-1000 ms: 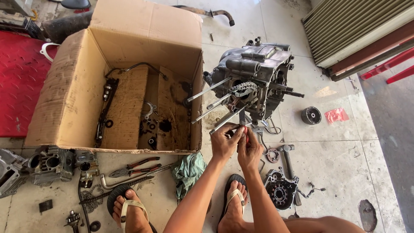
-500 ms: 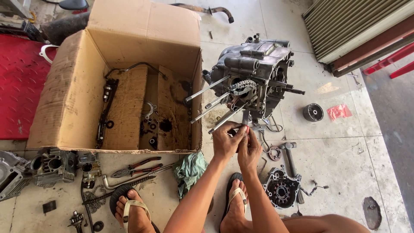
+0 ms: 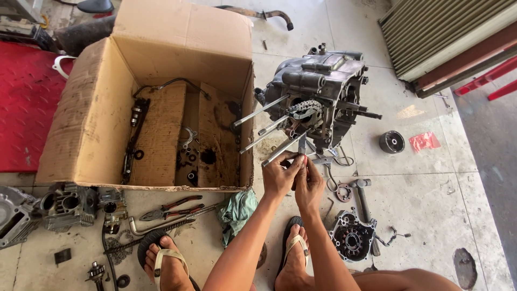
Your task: Disassembling and adjusting components of a motorcycle engine using a screwdriver
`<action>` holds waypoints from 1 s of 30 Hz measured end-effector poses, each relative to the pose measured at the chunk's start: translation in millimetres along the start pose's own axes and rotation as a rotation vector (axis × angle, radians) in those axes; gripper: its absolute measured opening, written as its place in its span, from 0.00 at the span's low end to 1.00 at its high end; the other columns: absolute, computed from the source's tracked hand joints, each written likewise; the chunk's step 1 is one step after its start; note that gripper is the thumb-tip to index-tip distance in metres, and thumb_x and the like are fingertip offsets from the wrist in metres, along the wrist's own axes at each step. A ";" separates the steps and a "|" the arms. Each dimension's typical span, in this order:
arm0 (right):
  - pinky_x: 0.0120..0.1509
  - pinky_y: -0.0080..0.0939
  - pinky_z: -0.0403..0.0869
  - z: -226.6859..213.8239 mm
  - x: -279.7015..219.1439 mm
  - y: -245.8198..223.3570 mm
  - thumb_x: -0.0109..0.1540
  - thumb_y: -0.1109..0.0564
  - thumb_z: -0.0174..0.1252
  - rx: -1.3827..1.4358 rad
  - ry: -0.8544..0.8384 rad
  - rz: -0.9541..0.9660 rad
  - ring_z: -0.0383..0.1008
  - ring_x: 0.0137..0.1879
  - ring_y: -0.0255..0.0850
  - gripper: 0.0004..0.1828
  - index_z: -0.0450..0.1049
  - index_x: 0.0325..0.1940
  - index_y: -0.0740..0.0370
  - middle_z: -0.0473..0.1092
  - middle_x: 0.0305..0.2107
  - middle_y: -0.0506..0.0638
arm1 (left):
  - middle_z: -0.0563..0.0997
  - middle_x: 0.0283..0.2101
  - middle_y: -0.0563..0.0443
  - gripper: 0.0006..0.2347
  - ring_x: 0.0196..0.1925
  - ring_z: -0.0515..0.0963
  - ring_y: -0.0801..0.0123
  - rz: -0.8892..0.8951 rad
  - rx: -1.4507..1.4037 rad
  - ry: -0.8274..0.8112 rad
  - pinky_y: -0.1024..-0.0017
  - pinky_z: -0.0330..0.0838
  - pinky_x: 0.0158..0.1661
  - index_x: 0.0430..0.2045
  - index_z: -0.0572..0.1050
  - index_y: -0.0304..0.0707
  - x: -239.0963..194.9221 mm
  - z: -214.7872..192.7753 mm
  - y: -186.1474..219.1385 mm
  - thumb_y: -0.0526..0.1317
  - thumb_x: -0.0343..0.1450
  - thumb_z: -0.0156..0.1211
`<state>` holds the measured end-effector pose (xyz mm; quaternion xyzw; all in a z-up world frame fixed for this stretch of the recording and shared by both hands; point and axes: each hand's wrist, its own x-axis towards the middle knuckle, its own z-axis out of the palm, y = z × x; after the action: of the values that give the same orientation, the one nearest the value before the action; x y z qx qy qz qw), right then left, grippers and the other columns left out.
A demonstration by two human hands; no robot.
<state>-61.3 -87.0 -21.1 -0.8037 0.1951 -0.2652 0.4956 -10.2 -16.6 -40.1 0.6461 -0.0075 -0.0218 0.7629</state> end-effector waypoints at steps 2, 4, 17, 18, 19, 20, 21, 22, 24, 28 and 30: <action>0.24 0.37 0.70 1.3 0.5 -2.5 0.71 0.52 0.51 0.014 -0.006 0.016 0.70 0.17 0.39 0.18 0.77 0.59 0.61 0.70 0.11 0.54 | 0.86 0.31 0.45 0.08 0.24 0.82 0.70 -0.003 -0.045 -0.009 0.77 0.75 0.21 0.31 0.85 0.34 1.3 -1.6 -2.8 0.39 0.65 0.74; 0.22 0.39 0.67 -7.6 2.2 0.0 0.69 0.51 0.56 -0.198 0.022 -0.141 0.73 0.18 0.45 0.16 0.78 0.56 0.59 0.69 0.11 0.56 | 0.86 0.31 0.48 0.08 0.24 0.81 0.74 0.003 -0.069 -0.022 0.81 0.73 0.21 0.31 0.86 0.37 -2.5 4.2 -5.6 0.42 0.64 0.75; 0.23 0.38 0.71 -5.2 3.5 8.7 0.70 0.53 0.52 0.035 -0.010 -0.005 0.71 0.17 0.41 0.17 0.77 0.58 0.64 0.71 0.12 0.56 | 0.86 0.32 0.50 0.08 0.24 0.82 0.73 -0.006 -0.021 0.001 0.80 0.72 0.22 0.29 0.86 0.37 0.4 9.2 -17.4 0.41 0.64 0.75; 0.24 0.39 0.70 -7.4 2.7 9.7 0.70 0.54 0.52 0.009 0.007 -0.023 0.71 0.18 0.42 0.17 0.77 0.58 0.63 0.70 0.12 0.56 | 0.86 0.31 0.49 0.08 0.24 0.82 0.73 0.013 -0.015 -0.013 0.80 0.72 0.22 0.29 0.86 0.37 -0.8 11.0 -14.8 0.40 0.64 0.75; 0.25 0.40 0.69 -7.5 4.9 9.9 0.69 0.56 0.51 -0.012 0.029 -0.046 0.71 0.18 0.42 0.17 0.77 0.58 0.62 0.70 0.12 0.56 | 0.86 0.31 0.49 0.08 0.24 0.82 0.72 0.039 -0.009 -0.028 0.80 0.73 0.22 0.29 0.85 0.37 1.9 12.9 -11.0 0.40 0.64 0.76; 0.25 0.40 0.69 -5.9 6.5 7.5 0.69 0.56 0.51 -0.008 0.031 -0.049 0.71 0.18 0.42 0.17 0.77 0.58 0.62 0.70 0.12 0.56 | 0.86 0.31 0.49 0.08 0.24 0.82 0.72 0.045 -0.007 -0.028 0.80 0.73 0.22 0.29 0.85 0.37 2.6 11.7 -10.1 0.40 0.64 0.76; 0.25 0.39 0.70 -6.3 6.6 5.6 0.70 0.55 0.51 0.009 0.019 -0.035 0.70 0.18 0.41 0.17 0.77 0.58 0.63 0.70 0.12 0.56 | 0.86 0.31 0.49 0.08 0.24 0.82 0.72 0.019 -0.015 -0.022 0.79 0.73 0.23 0.29 0.85 0.37 0.8 11.2 -9.8 0.41 0.64 0.76; 0.26 0.38 0.71 -6.6 6.6 4.0 0.70 0.55 0.51 0.026 0.006 -0.021 0.69 0.18 0.40 0.17 0.77 0.58 0.63 0.70 0.12 0.56 | 0.86 0.32 0.49 0.09 0.25 0.82 0.72 -0.008 -0.022 -0.015 0.78 0.73 0.23 0.29 0.85 0.36 -1.0 10.6 -9.9 0.42 0.64 0.75; 0.25 0.39 0.70 -8.3 5.9 3.3 0.70 0.55 0.52 -0.012 0.010 -0.036 0.71 0.18 0.41 0.16 0.77 0.58 0.63 0.70 0.12 0.56 | 0.86 0.32 0.49 0.09 0.24 0.82 0.72 0.004 -0.025 -0.011 0.80 0.73 0.23 0.29 0.86 0.37 0.0 11.4 -13.9 0.42 0.64 0.76; 0.25 0.39 0.70 -9.8 6.8 5.8 0.71 0.53 0.51 -0.001 0.010 -0.006 0.69 0.18 0.41 0.17 0.77 0.59 0.62 0.70 0.12 0.57 | 0.86 0.30 0.48 0.08 0.24 0.83 0.70 0.042 -0.024 -0.025 0.79 0.74 0.22 0.28 0.85 0.35 2.7 12.4 -14.8 0.41 0.64 0.76; 0.25 0.39 0.70 -9.5 6.1 4.1 0.70 0.53 0.52 -0.017 0.004 -0.012 0.70 0.18 0.42 0.17 0.77 0.59 0.61 0.70 0.12 0.57 | 0.86 0.31 0.47 0.09 0.24 0.83 0.69 0.039 -0.019 -0.014 0.78 0.74 0.22 0.28 0.85 0.35 2.2 11.9 -12.8 0.41 0.64 0.76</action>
<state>-62.6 -98.8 -19.9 -0.8084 0.1934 -0.2681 0.4869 -8.8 -30.5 -50.8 0.6384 -0.0254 -0.0113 0.7692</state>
